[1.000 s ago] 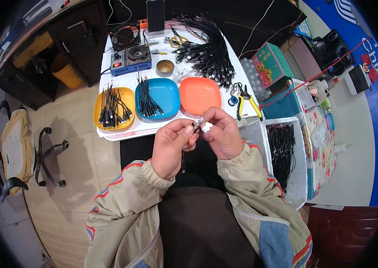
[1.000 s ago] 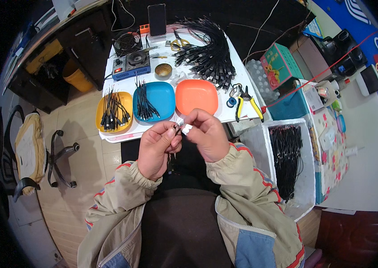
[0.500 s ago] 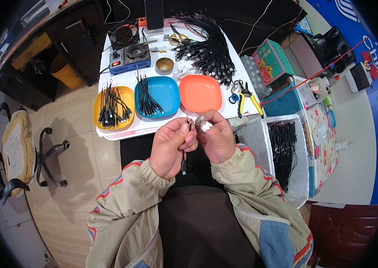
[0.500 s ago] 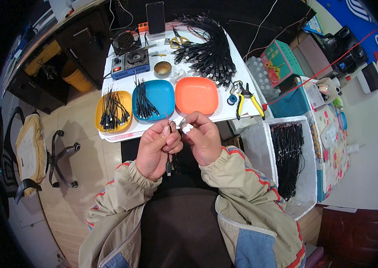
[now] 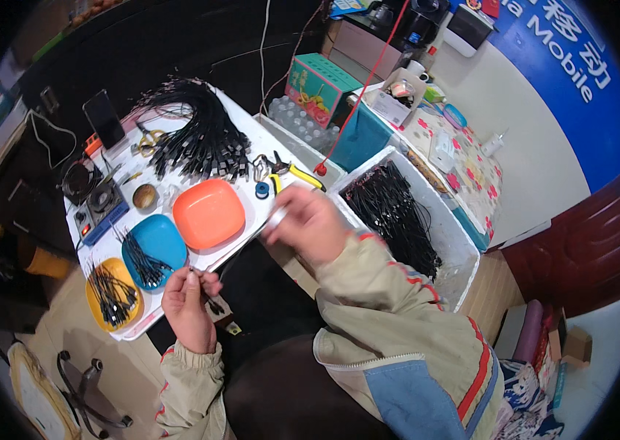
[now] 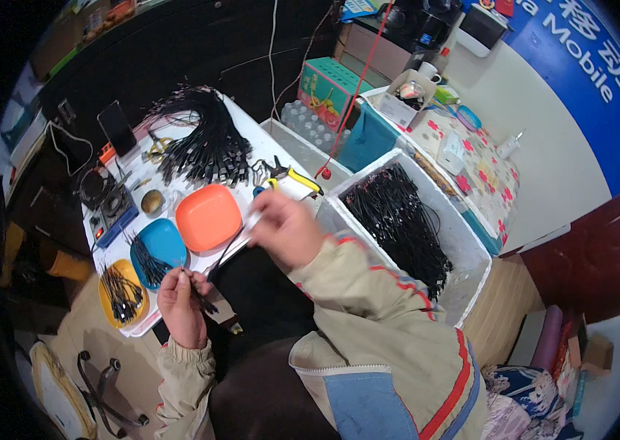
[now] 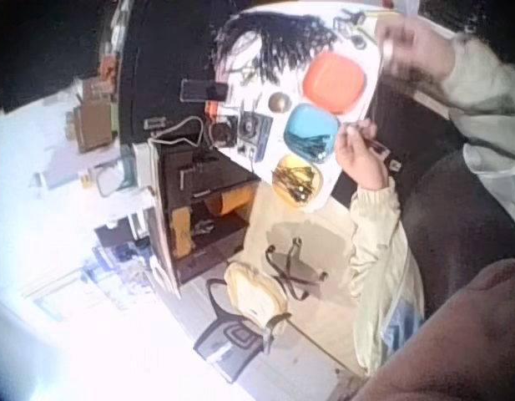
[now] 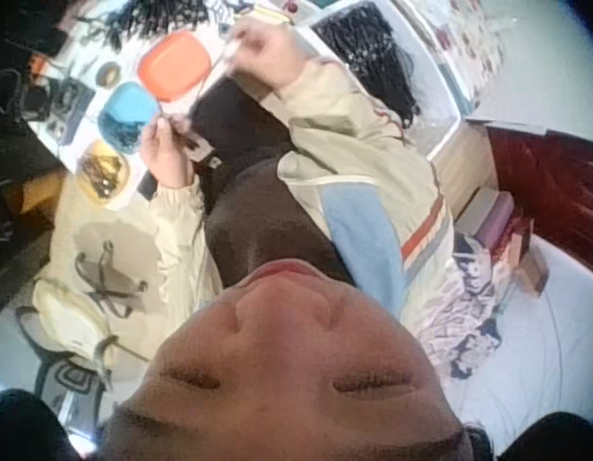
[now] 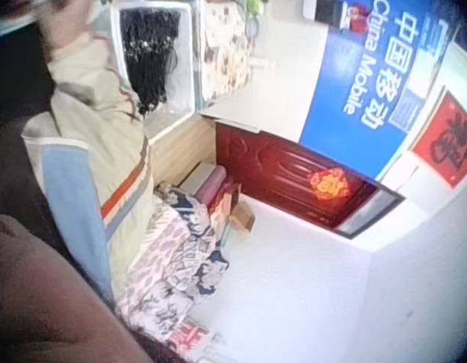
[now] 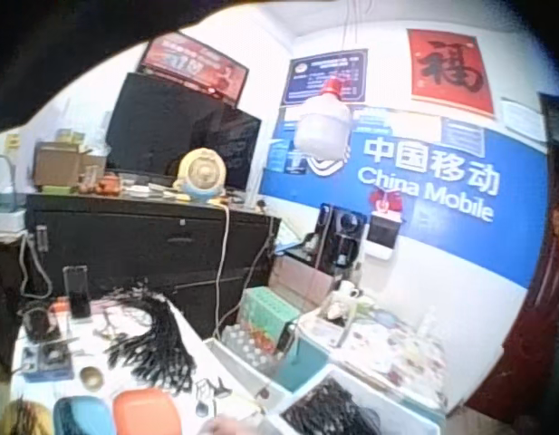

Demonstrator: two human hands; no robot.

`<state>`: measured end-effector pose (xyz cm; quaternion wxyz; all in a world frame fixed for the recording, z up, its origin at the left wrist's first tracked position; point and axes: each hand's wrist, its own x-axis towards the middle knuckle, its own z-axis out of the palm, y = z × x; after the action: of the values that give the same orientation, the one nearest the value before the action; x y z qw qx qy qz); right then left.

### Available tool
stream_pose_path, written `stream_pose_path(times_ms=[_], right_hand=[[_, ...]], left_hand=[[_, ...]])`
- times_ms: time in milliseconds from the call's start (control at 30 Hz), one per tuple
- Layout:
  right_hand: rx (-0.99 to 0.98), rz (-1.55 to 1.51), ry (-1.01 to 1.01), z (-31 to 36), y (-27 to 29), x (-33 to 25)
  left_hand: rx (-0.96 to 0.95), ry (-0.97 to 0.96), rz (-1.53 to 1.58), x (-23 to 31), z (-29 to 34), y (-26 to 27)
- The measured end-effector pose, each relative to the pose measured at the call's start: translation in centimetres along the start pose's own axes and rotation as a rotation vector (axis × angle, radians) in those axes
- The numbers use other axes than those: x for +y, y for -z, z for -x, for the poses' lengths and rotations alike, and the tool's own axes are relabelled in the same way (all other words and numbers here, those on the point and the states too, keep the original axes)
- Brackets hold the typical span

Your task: The person assembles small electronic components by hand, inserting wires into connectors and organizing them into trays. They repeatedly pick up wires, align them, and place them into colored trays on the table.

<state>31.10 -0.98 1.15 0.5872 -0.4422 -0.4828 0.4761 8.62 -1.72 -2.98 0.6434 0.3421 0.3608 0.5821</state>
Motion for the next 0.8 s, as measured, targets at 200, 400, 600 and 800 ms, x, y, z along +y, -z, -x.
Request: stream_pose_path(times_ms=[200, 400, 600, 800], right_hand=[[0.860, 0.585, 0.527, -8.4, 23.1, -4.7], [1.135, 1.121, 0.430, -16.3, 43.1, -7.4], [0.910, 0.660, 0.030, -18.3, 43.6, -0.7], [0.624, 0.504, 0.018, -11.5, 29.6, 4.7]], left_hand=[[-0.042, 0.098, 0.051, -0.6, -0.9, 1.9], [-0.066, 0.108, 0.016, -1.2, -1.5, 1.1], [-0.009, 0.146, 0.031, -0.8, -1.8, 1.5], [0.010, 0.181, 0.157, -0.5, -2.7, 2.4]])
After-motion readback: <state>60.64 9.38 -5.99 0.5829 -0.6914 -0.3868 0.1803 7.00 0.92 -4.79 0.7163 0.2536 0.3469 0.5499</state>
